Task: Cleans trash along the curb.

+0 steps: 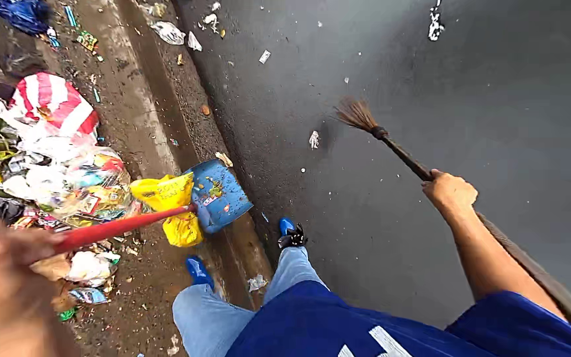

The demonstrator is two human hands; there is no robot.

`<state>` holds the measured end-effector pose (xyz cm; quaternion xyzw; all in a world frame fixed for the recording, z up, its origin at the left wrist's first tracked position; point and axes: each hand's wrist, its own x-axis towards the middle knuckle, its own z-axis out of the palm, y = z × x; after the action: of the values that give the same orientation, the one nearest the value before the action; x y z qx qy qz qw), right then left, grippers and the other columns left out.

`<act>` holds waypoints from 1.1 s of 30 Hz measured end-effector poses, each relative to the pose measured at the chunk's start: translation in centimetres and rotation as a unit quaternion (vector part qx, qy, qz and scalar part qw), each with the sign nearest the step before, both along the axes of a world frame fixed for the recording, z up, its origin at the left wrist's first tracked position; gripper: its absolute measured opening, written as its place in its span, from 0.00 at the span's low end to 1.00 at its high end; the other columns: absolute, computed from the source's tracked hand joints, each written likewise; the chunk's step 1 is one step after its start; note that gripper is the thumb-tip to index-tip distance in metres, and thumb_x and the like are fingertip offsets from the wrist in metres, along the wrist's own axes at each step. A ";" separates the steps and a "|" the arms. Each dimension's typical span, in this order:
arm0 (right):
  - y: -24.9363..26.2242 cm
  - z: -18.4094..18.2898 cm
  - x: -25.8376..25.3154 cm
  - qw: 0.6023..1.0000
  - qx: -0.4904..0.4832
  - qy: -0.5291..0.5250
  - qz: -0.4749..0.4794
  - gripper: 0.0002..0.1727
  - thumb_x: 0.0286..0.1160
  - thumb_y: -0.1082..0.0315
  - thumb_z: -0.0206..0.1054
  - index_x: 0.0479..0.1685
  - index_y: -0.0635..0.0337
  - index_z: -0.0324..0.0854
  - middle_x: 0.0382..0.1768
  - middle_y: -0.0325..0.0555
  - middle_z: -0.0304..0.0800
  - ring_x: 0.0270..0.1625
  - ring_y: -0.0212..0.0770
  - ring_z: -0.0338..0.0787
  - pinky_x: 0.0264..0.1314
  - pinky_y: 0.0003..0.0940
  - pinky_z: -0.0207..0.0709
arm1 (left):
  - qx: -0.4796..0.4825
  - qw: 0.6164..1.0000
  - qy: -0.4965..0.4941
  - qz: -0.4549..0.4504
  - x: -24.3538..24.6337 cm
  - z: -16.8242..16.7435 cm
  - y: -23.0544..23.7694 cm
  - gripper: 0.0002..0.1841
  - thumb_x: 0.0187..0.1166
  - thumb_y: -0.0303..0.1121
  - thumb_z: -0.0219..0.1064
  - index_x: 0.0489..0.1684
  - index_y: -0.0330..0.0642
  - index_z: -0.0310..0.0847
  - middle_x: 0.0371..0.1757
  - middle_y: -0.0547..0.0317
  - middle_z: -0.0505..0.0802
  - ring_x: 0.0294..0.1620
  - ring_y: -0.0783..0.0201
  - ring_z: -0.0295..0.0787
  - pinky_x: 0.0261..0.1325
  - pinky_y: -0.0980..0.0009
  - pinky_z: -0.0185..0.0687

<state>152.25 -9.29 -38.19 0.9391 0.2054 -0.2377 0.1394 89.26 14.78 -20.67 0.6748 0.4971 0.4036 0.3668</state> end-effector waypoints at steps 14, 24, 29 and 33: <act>-5.5 1.0 -2.9 0.992 -0.048 0.110 0.037 0.27 0.91 0.59 0.59 0.88 0.44 0.71 0.68 0.71 0.86 0.69 0.77 0.84 0.67 0.79 0.69 | -0.082 0.995 0.028 -0.056 21.2 -24.2 -4.1 0.11 0.70 0.23 0.76 0.44 0.25 0.85 0.45 0.45 0.92 0.48 0.67 0.89 0.60 0.70 0.84; -8.1 -1.8 -3.2 0.973 -0.082 0.182 0.115 0.29 0.91 0.59 0.59 0.91 0.43 0.67 0.68 0.71 0.86 0.68 0.78 0.85 0.66 0.80 0.70 | -0.100 0.995 0.019 -0.011 20.6 -23.4 -8.2 0.08 0.71 0.23 0.74 0.42 0.29 0.86 0.45 0.45 0.94 0.50 0.58 0.92 0.60 0.58 0.86; -10.8 0.4 -3.6 0.986 -0.123 0.072 0.083 0.29 0.90 0.61 0.59 0.90 0.45 0.68 0.66 0.73 0.86 0.66 0.77 0.86 0.62 0.79 0.73 | -0.108 0.989 0.097 -0.002 22.9 -21.4 -12.8 0.06 0.70 0.21 0.73 0.41 0.33 0.88 0.45 0.44 0.95 0.45 0.45 0.94 0.49 0.43 0.87; -9.9 -4.4 -4.2 0.962 -0.126 0.224 0.095 0.26 0.90 0.59 0.62 0.86 0.48 0.74 0.58 0.69 0.90 0.51 0.68 0.90 0.53 0.70 0.78 | -0.135 0.986 0.078 0.067 22.3 -22.7 -14.6 0.06 0.70 0.21 0.74 0.42 0.35 0.90 0.46 0.45 0.95 0.47 0.46 0.94 0.51 0.41 0.87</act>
<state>148.00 -19.16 -42.62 0.8131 0.2876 -0.4513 0.2291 111.55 0.14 -43.39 0.6138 0.6180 0.3025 0.3871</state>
